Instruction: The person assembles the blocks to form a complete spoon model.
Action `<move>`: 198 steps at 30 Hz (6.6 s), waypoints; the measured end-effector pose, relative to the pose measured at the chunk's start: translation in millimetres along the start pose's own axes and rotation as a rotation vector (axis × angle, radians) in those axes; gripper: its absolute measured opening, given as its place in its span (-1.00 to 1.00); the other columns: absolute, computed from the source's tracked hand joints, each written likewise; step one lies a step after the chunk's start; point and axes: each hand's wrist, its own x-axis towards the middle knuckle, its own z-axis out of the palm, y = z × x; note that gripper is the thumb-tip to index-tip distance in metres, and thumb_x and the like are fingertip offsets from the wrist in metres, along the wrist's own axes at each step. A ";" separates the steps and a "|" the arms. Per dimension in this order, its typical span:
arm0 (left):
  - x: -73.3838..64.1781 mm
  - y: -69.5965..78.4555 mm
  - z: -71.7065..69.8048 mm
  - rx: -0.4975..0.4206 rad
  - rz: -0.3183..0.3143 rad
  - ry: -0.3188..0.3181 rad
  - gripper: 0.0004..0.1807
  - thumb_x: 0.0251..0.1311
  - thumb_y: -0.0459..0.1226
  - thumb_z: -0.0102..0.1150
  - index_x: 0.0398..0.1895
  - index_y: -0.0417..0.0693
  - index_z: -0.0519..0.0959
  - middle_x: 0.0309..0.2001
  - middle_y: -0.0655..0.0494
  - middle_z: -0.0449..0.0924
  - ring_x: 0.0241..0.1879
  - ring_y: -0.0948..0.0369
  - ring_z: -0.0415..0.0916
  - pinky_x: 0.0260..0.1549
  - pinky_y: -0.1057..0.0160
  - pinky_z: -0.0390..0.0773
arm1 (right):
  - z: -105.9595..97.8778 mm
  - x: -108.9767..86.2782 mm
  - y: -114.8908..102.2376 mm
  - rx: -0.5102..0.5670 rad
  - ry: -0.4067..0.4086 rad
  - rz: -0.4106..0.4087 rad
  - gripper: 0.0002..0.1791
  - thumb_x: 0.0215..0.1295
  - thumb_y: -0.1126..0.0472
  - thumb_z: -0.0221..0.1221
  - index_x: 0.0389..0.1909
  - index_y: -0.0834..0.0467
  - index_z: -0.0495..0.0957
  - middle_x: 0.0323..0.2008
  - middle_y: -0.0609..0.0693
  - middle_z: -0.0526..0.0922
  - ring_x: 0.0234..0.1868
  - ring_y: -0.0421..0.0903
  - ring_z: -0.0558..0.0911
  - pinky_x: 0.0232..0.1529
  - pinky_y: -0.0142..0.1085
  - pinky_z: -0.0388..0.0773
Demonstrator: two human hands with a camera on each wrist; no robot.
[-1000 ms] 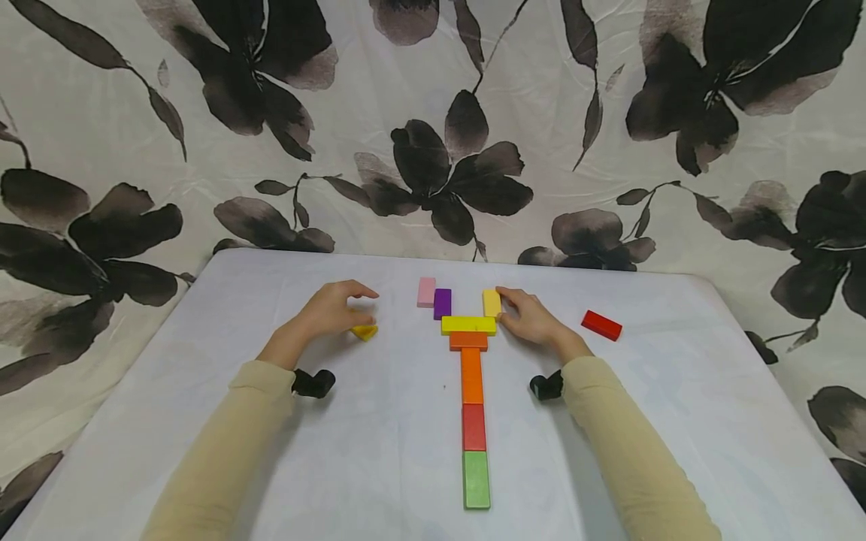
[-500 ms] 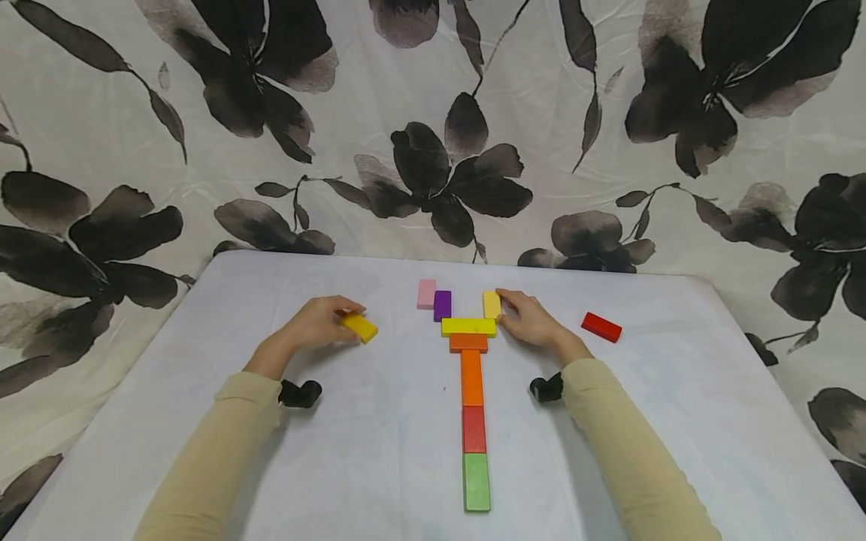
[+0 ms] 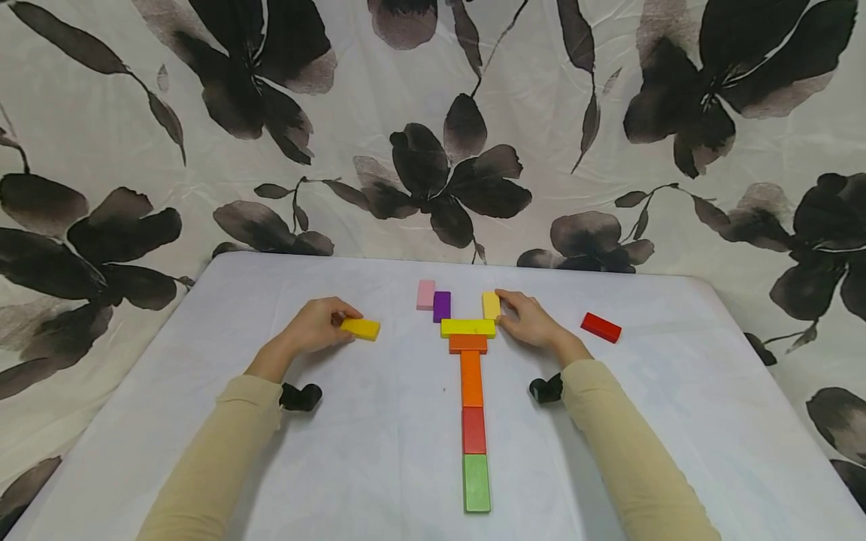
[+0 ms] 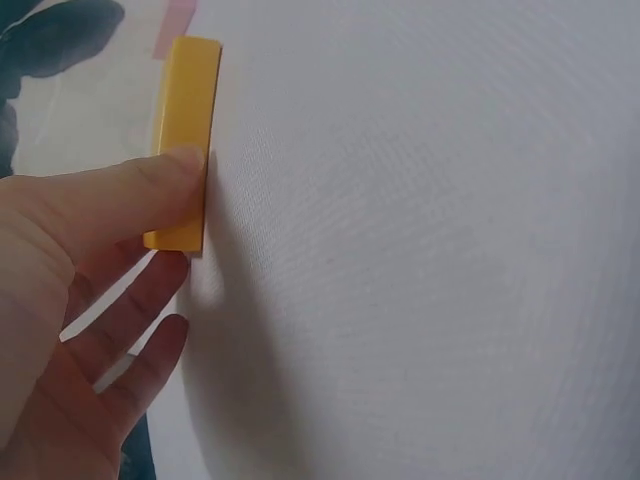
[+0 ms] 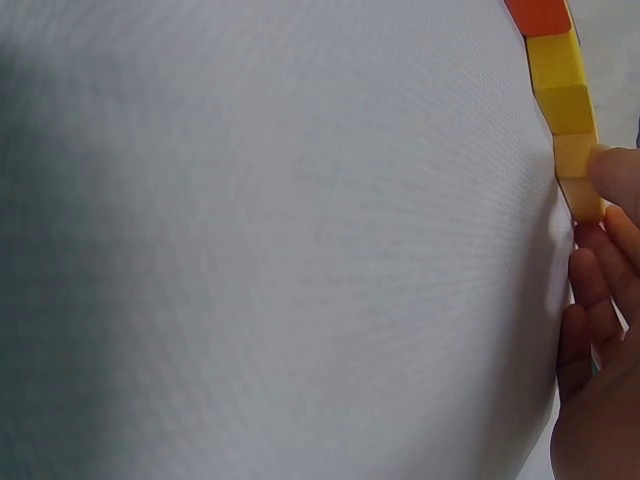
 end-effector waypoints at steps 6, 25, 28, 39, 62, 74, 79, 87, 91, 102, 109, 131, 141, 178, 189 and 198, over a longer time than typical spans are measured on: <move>-0.2 -0.3 1.3 0.006 0.010 0.007 -0.65 -0.08 -0.36 0.36 -0.13 -0.09 0.62 -0.18 0.01 0.56 -0.25 0.10 0.40 -0.23 0.22 0.43 | 0.6 0.3 0.5 0.009 -0.003 0.008 -0.35 0.31 0.13 0.01 0.39 0.14 0.07 0.32 0.17 0.23 0.30 0.12 0.22 0.33 0.01 0.09; 14.9 28.4 7.2 0.011 0.134 0.055 -0.65 -0.07 -0.30 0.36 -0.12 -0.06 0.62 -0.18 0.08 0.59 -0.18 0.11 0.46 -0.13 0.13 0.45 | 1.1 0.3 1.3 0.004 0.002 -0.003 -0.35 0.31 0.12 0.00 0.39 0.14 0.08 0.31 0.17 0.23 0.29 0.13 0.22 0.32 0.02 0.09; 19.7 39.4 10.8 0.015 0.151 0.062 -0.65 -0.07 -0.30 0.37 -0.13 -0.07 0.63 -0.19 0.09 0.59 -0.19 0.12 0.46 -0.12 0.13 0.46 | 1.1 0.6 1.6 0.002 0.001 -0.007 -0.35 0.31 0.12 0.00 0.39 0.14 0.07 0.32 0.18 0.23 0.29 0.14 0.22 0.32 0.02 0.10; 36.2 77.8 29.8 0.039 0.137 0.075 -0.64 -0.04 -0.24 0.37 -0.10 -0.05 0.61 -0.21 0.12 0.56 -0.17 0.14 0.43 -0.14 0.21 0.48 | 0.7 0.2 0.0 0.006 -0.007 0.008 -0.35 0.31 0.13 0.00 0.39 0.13 0.06 0.33 0.17 0.21 0.31 0.14 0.19 0.33 0.03 0.07; 66.0 122.4 73.7 0.086 0.117 0.097 -0.65 0.01 -0.20 0.33 -0.07 -0.01 0.62 -0.23 0.14 0.51 -0.30 0.20 0.36 -0.29 0.35 0.44 | -1.2 0.0 -0.6 0.014 -0.026 0.019 -0.35 0.32 0.13 0.00 0.40 0.12 0.05 0.32 0.17 0.22 0.29 0.13 0.22 0.32 0.04 0.08; 70.6 129.6 86.7 0.100 0.116 0.112 -0.66 0.05 -0.20 0.30 -0.05 -0.02 0.62 -0.14 0.10 0.56 -0.23 0.20 0.39 -0.08 0.26 0.49 | -0.4 0.7 1.2 0.028 -0.032 0.030 -0.35 0.32 0.12 0.00 0.40 0.08 0.05 0.33 0.14 0.21 0.30 0.11 0.20 0.32 0.05 0.09; 71.8 130.1 91.1 0.111 0.112 0.118 -0.67 0.05 -0.21 0.29 -0.06 -0.01 0.62 -0.12 0.10 0.57 -0.17 0.20 0.43 -0.02 0.24 0.48 | -0.4 -0.2 1.2 0.029 -0.027 0.014 -0.35 0.33 0.12 0.00 0.40 0.10 0.05 0.33 0.15 0.21 0.31 0.12 0.20 0.32 0.05 0.08; 73.6 129.2 93.9 0.115 0.099 0.111 -0.67 0.06 -0.21 0.28 -0.06 -0.01 0.63 -0.10 0.10 0.56 -0.14 0.19 0.42 0.00 0.23 0.47 | -1.2 -0.1 0.9 0.029 -0.027 0.013 -0.35 0.33 0.12 -0.01 0.40 0.10 0.04 0.33 0.15 0.21 0.30 0.12 0.21 0.32 0.05 0.08; 74.7 128.9 94.9 0.110 0.091 0.108 -0.67 0.06 -0.21 0.28 -0.05 -0.01 0.62 -0.10 0.09 0.56 -0.13 0.19 0.42 0.02 0.23 0.46 | -1.6 -0.8 0.4 0.028 -0.030 0.013 -0.35 0.33 0.12 0.00 0.40 0.10 0.04 0.33 0.15 0.21 0.30 0.12 0.21 0.32 0.05 0.08; 76.1 129.2 93.4 0.106 0.104 0.096 -0.67 0.05 -0.21 0.28 -0.07 -0.04 0.63 -0.11 0.08 0.56 -0.11 0.17 0.44 0.05 0.22 0.44 | -0.5 -0.5 0.1 0.038 -0.017 0.007 -0.36 0.33 0.13 0.00 0.40 0.12 0.06 0.33 0.15 0.21 0.30 0.13 0.22 0.32 0.03 0.09; 76.5 129.8 91.8 0.112 0.098 0.080 -0.67 0.05 -0.21 0.28 -0.07 -0.03 0.63 -0.12 0.08 0.56 -0.14 0.18 0.43 0.02 0.25 0.46 | -0.1 -0.4 0.5 0.027 -0.014 0.007 -0.36 0.33 0.14 0.00 0.40 0.11 0.06 0.33 0.14 0.21 0.29 0.11 0.23 0.32 0.03 0.09; 78.2 130.3 91.7 0.108 0.104 0.076 -0.69 0.05 -0.23 0.27 -0.10 -0.07 0.64 -0.19 0.08 0.56 -0.25 0.19 0.41 -0.12 0.31 0.51 | -1.9 -2.4 -2.6 0.043 -0.023 0.012 -0.35 0.32 0.14 -0.01 0.40 0.12 0.05 0.32 0.17 0.22 0.30 0.13 0.23 0.32 0.04 0.08; 77.9 129.0 91.5 0.136 0.121 0.074 -0.75 0.07 -0.23 0.24 -0.16 -0.04 0.67 -0.23 0.11 0.56 -0.28 0.21 0.38 -0.21 0.33 0.48 | -1.5 -2.5 -2.9 0.043 -0.020 0.015 -0.36 0.33 0.13 -0.01 0.40 0.11 0.06 0.32 0.16 0.23 0.31 0.13 0.22 0.32 0.05 0.07; 73.8 93.0 63.5 0.112 -0.101 0.297 -0.49 0.01 -0.04 0.28 0.03 -0.06 0.55 -0.05 -0.07 0.51 -0.05 0.03 0.45 -0.01 0.08 0.47 | -1.3 -2.6 -2.1 0.034 -0.005 -0.017 -0.35 0.32 0.14 0.01 0.39 0.17 0.08 0.31 0.18 0.25 0.29 0.12 0.25 0.32 0.02 0.10; 74.1 89.5 67.7 0.163 -0.113 0.240 -0.43 0.02 -0.02 0.29 0.10 -0.08 0.51 0.00 -0.12 0.48 -0.02 -0.01 0.44 0.04 0.08 0.44 | -0.6 -1.8 -0.2 0.025 0.002 -0.020 -0.36 0.32 0.14 0.01 0.39 0.16 0.08 0.30 0.18 0.25 0.28 0.12 0.25 0.32 0.01 0.11; 76.9 82.0 68.4 0.163 -0.114 0.218 -0.47 0.07 -0.08 0.26 0.13 -0.04 0.50 -0.10 -0.06 0.51 -0.12 0.05 0.45 -0.03 0.12 0.48 | -1.7 -3.3 -1.1 0.043 0.002 -0.016 -0.36 0.32 0.14 0.02 0.39 0.15 0.08 0.29 0.19 0.27 0.26 0.13 0.27 0.31 0.02 0.13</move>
